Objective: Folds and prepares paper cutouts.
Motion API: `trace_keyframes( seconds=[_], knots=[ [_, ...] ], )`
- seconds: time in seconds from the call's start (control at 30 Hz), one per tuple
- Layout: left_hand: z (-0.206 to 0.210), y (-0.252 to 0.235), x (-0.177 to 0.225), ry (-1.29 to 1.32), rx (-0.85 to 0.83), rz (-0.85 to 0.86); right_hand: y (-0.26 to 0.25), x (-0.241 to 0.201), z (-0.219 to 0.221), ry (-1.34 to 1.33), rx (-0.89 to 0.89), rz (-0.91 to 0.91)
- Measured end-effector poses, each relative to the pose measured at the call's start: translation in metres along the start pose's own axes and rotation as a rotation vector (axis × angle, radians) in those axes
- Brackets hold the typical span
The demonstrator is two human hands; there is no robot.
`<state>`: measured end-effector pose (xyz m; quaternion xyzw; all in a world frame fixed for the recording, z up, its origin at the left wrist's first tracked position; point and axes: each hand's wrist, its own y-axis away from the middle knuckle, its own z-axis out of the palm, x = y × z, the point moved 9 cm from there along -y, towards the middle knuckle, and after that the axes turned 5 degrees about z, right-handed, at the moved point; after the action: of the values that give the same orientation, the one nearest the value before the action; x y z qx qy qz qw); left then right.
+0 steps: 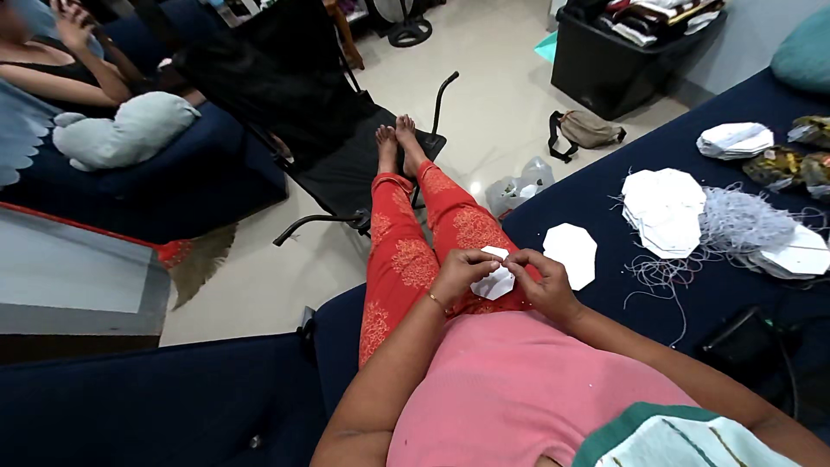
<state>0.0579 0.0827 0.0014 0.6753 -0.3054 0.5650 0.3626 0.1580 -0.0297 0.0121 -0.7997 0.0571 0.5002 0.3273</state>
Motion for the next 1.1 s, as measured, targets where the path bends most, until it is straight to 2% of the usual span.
trace_keyframes(
  seconds=[0.4,0.97,1.1],
  knots=[
    [0.001,0.000,0.000,0.076,0.014,0.002,0.002,0.007,0.012,0.142,-0.106,0.022],
    [0.004,-0.001,-0.001,0.018,-0.027,-0.009,0.000,0.005,0.008,0.162,-0.115,0.078],
    [0.007,-0.001,0.000,-0.142,-0.140,0.036,-0.010,-0.008,0.004,0.211,-0.222,-0.064]
  ],
)
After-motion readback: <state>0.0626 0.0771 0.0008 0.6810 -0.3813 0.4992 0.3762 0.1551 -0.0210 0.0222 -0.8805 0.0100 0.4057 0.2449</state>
